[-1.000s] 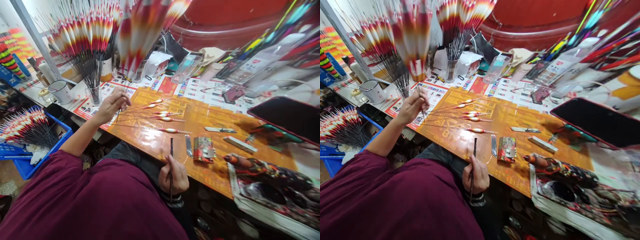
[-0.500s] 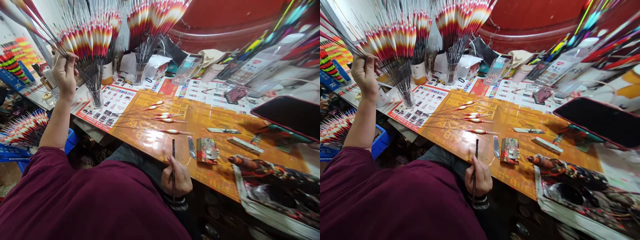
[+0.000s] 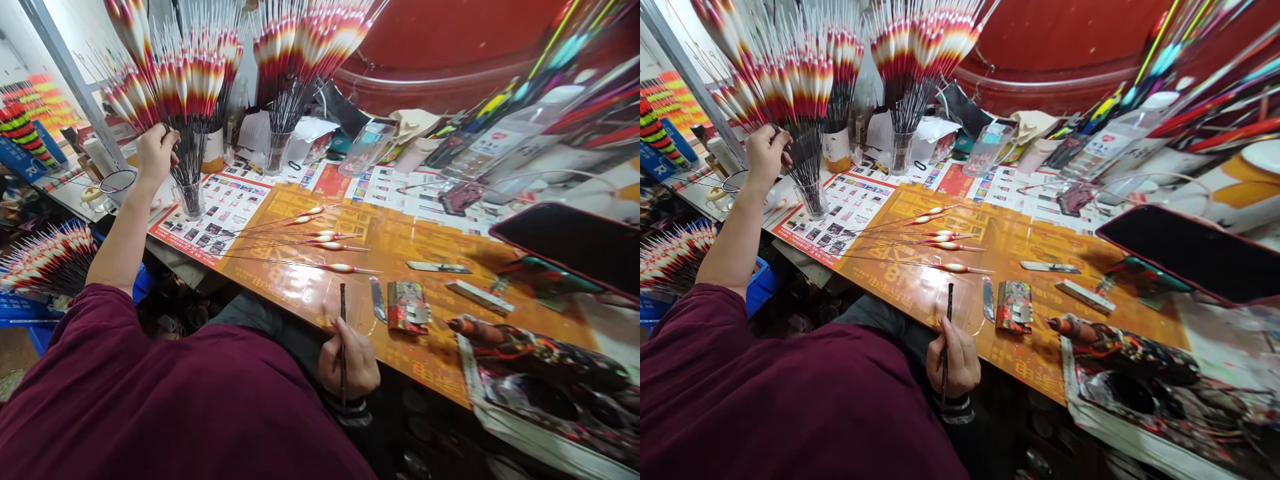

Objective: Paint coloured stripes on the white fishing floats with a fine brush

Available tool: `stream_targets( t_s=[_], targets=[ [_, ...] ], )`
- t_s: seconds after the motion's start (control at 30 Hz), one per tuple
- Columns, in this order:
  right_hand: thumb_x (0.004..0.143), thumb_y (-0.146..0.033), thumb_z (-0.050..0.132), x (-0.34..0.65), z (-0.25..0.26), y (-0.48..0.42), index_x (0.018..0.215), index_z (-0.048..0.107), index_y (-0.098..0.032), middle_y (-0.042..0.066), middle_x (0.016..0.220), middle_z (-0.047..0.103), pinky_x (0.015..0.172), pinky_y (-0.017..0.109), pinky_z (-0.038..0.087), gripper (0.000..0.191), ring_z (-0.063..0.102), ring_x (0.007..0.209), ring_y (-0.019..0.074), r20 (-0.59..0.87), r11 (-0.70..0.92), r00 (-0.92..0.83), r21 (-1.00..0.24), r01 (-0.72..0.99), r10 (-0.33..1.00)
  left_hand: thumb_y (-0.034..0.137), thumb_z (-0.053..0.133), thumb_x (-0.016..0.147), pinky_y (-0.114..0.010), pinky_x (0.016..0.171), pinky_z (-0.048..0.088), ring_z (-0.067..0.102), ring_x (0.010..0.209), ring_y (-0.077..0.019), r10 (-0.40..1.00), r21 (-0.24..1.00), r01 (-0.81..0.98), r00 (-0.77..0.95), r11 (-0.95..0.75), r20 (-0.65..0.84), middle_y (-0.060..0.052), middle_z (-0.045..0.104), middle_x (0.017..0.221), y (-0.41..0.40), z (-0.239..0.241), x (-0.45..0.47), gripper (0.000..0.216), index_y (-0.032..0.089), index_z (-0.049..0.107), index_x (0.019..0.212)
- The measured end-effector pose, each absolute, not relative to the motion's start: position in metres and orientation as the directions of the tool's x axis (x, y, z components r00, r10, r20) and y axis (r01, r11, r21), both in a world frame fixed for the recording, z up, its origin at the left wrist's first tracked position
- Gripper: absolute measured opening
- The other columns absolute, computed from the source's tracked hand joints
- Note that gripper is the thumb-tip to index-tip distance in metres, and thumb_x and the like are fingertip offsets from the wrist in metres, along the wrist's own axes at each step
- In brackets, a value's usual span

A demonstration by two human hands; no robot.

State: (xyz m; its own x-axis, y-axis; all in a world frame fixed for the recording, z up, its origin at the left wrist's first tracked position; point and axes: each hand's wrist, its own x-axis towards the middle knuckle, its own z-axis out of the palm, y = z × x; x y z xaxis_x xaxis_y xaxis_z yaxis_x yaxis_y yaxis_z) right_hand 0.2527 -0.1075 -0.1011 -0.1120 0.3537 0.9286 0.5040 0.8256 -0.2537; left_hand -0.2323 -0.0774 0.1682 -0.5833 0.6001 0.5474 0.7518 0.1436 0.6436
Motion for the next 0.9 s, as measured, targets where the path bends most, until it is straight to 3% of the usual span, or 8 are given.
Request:
stream_targets(
  t_s=[0.1,0.27,0.47,0.63,0.77,0.9],
  targets=[
    [0.091,0.000,0.064,0.252,-0.100,-0.108,0.142,0.067,-0.018,0.006,0.103,0.080,0.083,0.027,0.064,0.053,0.077,0.086,0.0180,0.930,0.832,-0.106,-0.258,0.491,0.351,0.036,0.059,0.112,-0.037,0.087,0.064,0.069,0.070,-0.0142,0.639,0.660,0.731,-0.594,0.175,0.489,0.004,0.054,0.062,-0.071,0.162,-0.229,0.028,0.017,0.061,0.092],
    [0.090,0.003,0.065,0.251,-0.100,-0.107,0.142,0.067,-0.018,0.006,0.103,0.079,0.082,0.027,0.063,0.056,0.075,0.086,0.0175,0.933,0.843,-0.106,-0.256,0.473,0.343,0.012,0.062,0.102,-0.037,0.074,0.066,0.068,0.056,-0.0162,0.686,0.663,0.710,-0.605,0.235,0.405,0.002,0.054,0.054,-0.066,0.144,-0.218,0.025,0.016,0.060,0.078],
    [0.089,0.002,0.065,0.251,-0.098,-0.106,0.142,0.066,-0.018,0.006,0.103,0.078,0.081,0.027,0.064,0.056,0.075,0.085,0.0171,0.939,0.842,-0.112,-0.234,0.486,0.325,0.009,0.063,0.102,-0.031,0.068,0.066,0.066,0.052,-0.0134,0.663,0.668,0.720,-0.595,0.189,0.455,0.003,0.056,0.057,-0.060,0.125,-0.220,0.020,0.016,0.062,0.083],
    [0.090,0.001,0.066,0.251,-0.096,-0.107,0.138,0.069,-0.018,0.005,0.101,0.079,0.079,0.026,0.065,0.052,0.076,0.082,0.0163,0.940,0.832,-0.113,-0.222,0.509,0.321,0.006,0.071,0.098,-0.024,0.063,0.063,0.068,0.056,-0.0114,0.614,0.611,0.781,-0.548,0.131,0.568,-0.001,0.066,0.077,-0.061,0.109,-0.229,0.009,0.014,0.067,0.098],
    [0.087,0.003,0.069,0.253,-0.101,-0.107,0.136,0.071,-0.018,0.005,0.099,0.080,0.079,0.026,0.066,0.053,0.077,0.080,0.0166,0.943,0.826,-0.097,-0.226,0.516,0.318,0.003,0.076,0.093,-0.021,0.062,0.062,0.071,0.064,-0.0108,0.515,0.599,0.793,-0.561,0.112,0.648,-0.008,0.071,0.109,-0.068,0.087,-0.227,0.028,0.016,0.068,0.117],
    [0.086,0.003,0.068,0.259,-0.112,-0.104,0.134,0.073,-0.016,0.006,0.098,0.081,0.079,0.028,0.066,0.051,0.077,0.078,0.0177,0.946,0.834,-0.106,-0.215,0.508,0.308,0.004,0.069,0.098,-0.022,0.067,0.063,0.073,0.068,-0.0113,0.477,0.659,0.749,-0.605,0.070,0.638,-0.010,0.070,0.118,-0.076,0.062,-0.214,0.034,0.018,0.064,0.128]
  ],
)
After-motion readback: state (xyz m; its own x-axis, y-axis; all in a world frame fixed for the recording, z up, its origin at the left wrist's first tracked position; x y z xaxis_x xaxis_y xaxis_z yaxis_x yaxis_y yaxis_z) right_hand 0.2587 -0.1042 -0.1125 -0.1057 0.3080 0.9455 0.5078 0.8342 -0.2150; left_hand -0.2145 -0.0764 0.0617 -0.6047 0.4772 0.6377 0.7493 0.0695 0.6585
